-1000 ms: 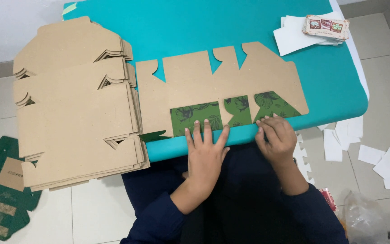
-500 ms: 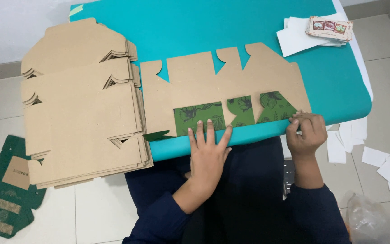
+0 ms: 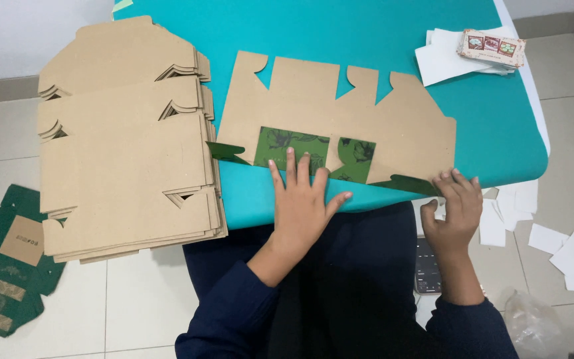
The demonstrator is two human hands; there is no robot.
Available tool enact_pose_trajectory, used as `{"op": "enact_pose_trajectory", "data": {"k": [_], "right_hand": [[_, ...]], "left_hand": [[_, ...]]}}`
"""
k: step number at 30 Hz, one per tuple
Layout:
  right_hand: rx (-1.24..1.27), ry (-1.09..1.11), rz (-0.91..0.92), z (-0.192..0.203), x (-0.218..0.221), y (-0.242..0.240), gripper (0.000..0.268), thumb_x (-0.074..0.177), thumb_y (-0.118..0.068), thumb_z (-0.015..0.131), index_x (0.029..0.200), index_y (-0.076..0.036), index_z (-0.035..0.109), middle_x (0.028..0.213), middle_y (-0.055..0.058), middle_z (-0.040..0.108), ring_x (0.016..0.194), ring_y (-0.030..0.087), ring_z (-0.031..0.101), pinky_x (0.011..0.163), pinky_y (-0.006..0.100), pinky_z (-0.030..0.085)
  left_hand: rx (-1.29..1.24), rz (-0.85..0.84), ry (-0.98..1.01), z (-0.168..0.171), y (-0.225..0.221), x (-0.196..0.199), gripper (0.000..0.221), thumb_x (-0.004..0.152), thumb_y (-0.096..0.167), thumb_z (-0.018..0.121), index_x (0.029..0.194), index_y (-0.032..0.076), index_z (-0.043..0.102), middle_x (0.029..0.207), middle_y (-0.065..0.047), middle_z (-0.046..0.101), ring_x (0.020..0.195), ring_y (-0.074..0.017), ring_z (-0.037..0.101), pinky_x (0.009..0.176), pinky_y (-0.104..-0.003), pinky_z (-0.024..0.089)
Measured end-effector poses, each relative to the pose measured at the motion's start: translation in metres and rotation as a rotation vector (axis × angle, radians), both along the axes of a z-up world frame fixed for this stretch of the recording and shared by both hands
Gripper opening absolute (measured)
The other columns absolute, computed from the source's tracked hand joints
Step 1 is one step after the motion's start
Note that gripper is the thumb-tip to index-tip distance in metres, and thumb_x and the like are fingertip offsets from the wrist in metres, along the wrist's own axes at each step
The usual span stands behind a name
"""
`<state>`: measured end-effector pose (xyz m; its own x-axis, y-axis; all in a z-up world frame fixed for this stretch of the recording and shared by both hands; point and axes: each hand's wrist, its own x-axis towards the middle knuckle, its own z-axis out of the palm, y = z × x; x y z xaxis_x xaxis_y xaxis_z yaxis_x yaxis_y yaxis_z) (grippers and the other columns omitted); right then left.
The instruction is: Assembling a cardboard box by folding pre-cut sheets and tucking in flaps.
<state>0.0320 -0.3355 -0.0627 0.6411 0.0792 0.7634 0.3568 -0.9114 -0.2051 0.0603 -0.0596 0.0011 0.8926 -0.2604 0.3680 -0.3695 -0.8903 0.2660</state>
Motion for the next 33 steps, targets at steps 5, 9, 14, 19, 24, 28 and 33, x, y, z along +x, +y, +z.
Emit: {"op": "enact_pose_trajectory", "data": {"k": [5, 9, 14, 19, 24, 28, 33], "right_hand": [[0.046, -0.021, 0.047, -0.013, -0.011, -0.008, 0.034, 0.071, 0.01, 0.066, 0.102, -0.006, 0.069, 0.1, 0.009, 0.067, 0.105, 0.035, 0.064, 0.111, 0.05, 0.036], [0.111, 0.009, 0.191, -0.005, -0.02, 0.0, 0.024, 0.072, 0.005, 0.069, 0.091, -0.011, 0.07, 0.094, 0.006, 0.067, 0.1, 0.034, 0.064, 0.109, 0.052, 0.04], [0.108, 0.079, 0.346, 0.019, -0.017, 0.068, 0.025, 0.076, -0.01, 0.074, 0.099, -0.019, 0.074, 0.091, 0.004, 0.066, 0.098, 0.03, 0.065, 0.101, 0.049, 0.043], [0.063, 0.13, 0.422, 0.027, -0.006, 0.127, 0.025, 0.087, -0.015, 0.064, 0.111, -0.017, 0.07, 0.098, 0.006, 0.065, 0.098, 0.029, 0.063, 0.095, 0.048, 0.048], [0.033, 0.173, 0.563, 0.035, 0.001, 0.162, 0.02, 0.086, -0.01, 0.065, 0.106, -0.006, 0.067, 0.098, 0.011, 0.063, 0.098, 0.033, 0.062, 0.092, 0.052, 0.048], [-0.001, 0.198, 0.622, 0.055, 0.005, 0.152, 0.022, 0.085, -0.009, 0.066, 0.107, -0.008, 0.066, 0.102, 0.008, 0.067, 0.1, 0.029, 0.064, 0.093, 0.046, 0.049], [-0.037, 0.248, 0.492, 0.054, 0.007, 0.138, 0.012, 0.086, -0.013, 0.068, 0.097, -0.014, 0.07, 0.087, 0.0, 0.064, 0.088, 0.022, 0.061, 0.085, 0.041, 0.049]], "left_hand": [[-0.047, 0.039, -0.013, -0.003, -0.013, 0.001, 0.066, 0.084, 0.061, 0.051, 0.112, 0.0, 0.053, 0.125, -0.033, 0.047, 0.129, -0.0533, 0.038, 0.104, -0.071, 0.017], [-0.011, 0.052, 0.05, -0.003, -0.012, 0.01, 0.065, 0.089, 0.049, 0.053, 0.128, -0.002, 0.045, 0.135, -0.035, 0.04, 0.137, -0.0501, 0.025, 0.106, -0.072, 0.007], [-0.047, 0.124, -0.057, 0.002, 0.004, 0.02, 0.064, 0.084, 0.025, 0.067, 0.137, 0.0, 0.039, 0.141, -0.029, 0.038, 0.136, -0.0468, 0.03, 0.108, -0.068, 0.014], [-0.155, 0.127, -0.107, 0.002, 0.026, 0.002, 0.032, 0.09, 0.02, 0.061, 0.118, 0.007, 0.054, 0.116, -0.012, 0.054, 0.118, -0.034, 0.052, 0.104, -0.061, 0.033], [-0.291, -0.126, 0.001, 0.019, 0.05, -0.022, 0.028, 0.091, 0.025, 0.061, 0.114, 0.009, 0.063, 0.116, -0.011, 0.063, 0.119, -0.0313, 0.056, 0.109, -0.061, 0.023], [-0.186, -0.16, 0.055, 0.008, 0.061, -0.029, 0.04, 0.093, 0.041, 0.053, 0.117, 0.011, 0.061, 0.127, -0.01, 0.06, 0.127, -0.0317, 0.048, 0.109, -0.065, 0.016], [-0.146, -0.16, 0.029, -0.003, 0.061, -0.032, 0.043, 0.09, 0.042, 0.056, 0.121, 0.013, 0.059, 0.134, -0.006, 0.055, 0.132, -0.0302, 0.042, 0.11, -0.063, 0.019]]}}
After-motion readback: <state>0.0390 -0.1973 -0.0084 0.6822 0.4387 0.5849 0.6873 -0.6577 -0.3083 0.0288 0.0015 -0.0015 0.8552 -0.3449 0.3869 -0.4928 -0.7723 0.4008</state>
